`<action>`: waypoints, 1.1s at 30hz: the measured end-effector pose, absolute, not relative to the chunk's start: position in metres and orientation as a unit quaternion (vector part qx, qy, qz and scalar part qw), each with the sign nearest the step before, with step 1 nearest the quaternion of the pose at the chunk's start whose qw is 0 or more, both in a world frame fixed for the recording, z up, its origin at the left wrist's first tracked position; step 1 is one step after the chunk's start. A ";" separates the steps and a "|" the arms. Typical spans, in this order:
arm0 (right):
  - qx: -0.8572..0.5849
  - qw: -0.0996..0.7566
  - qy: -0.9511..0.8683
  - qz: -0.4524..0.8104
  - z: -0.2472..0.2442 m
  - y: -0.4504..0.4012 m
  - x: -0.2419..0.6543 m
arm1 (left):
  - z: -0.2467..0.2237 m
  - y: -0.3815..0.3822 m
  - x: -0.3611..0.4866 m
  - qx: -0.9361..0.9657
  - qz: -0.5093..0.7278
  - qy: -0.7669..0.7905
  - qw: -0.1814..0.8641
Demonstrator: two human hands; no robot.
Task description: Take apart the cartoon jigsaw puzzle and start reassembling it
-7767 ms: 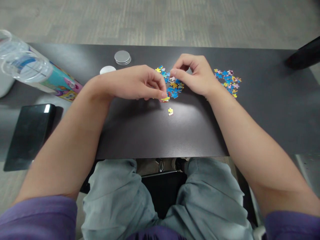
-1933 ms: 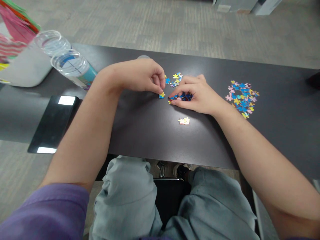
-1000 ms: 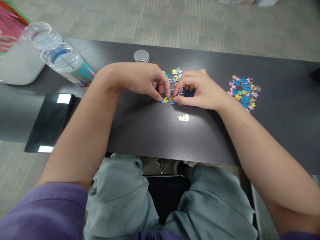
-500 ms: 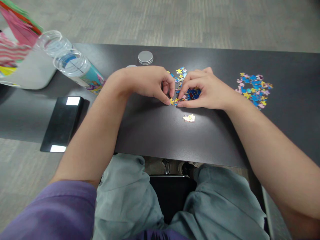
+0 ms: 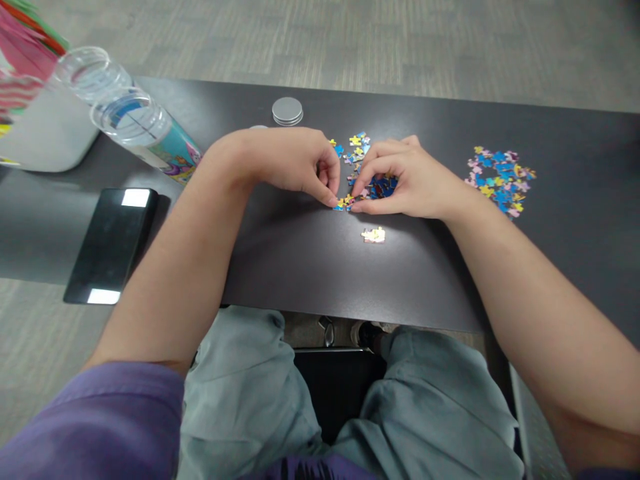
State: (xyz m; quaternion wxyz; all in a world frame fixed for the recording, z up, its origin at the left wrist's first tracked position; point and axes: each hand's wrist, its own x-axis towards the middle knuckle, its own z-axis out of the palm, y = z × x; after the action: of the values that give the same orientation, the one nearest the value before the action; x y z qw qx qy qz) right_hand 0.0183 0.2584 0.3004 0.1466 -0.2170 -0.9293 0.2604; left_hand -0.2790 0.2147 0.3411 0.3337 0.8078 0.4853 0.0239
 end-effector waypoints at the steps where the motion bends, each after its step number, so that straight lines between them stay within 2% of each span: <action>1: -0.217 0.146 -0.930 0.258 0.301 0.258 0.018 | 0.341 0.215 -0.280 0.808 0.022 0.483 0.337; 13: -0.210 0.160 -0.930 0.254 0.298 0.259 0.020 | 0.349 0.212 -0.272 0.811 0.000 0.481 0.333; 19: -0.287 0.211 -0.907 0.224 0.309 0.268 0.030 | 0.344 0.209 -0.259 0.814 0.024 0.508 0.282; 24: -0.338 0.177 -0.902 0.202 0.311 0.270 0.032 | 0.338 0.211 -0.262 0.810 0.026 0.506 0.297; 29: -0.340 0.215 -0.896 0.188 0.304 0.277 0.035 | 0.347 0.212 -0.274 0.798 0.001 0.503 0.332; 33: -0.352 0.243 -0.884 0.189 0.299 0.285 0.040 | 0.351 0.213 -0.280 0.782 0.085 0.538 0.303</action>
State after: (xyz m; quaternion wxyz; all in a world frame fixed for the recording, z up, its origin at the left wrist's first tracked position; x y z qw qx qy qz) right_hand 0.0397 0.2851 0.2988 0.2427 -0.3519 -0.8840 0.1892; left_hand -0.2799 0.2129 0.3510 0.3026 0.7818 0.5384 0.0853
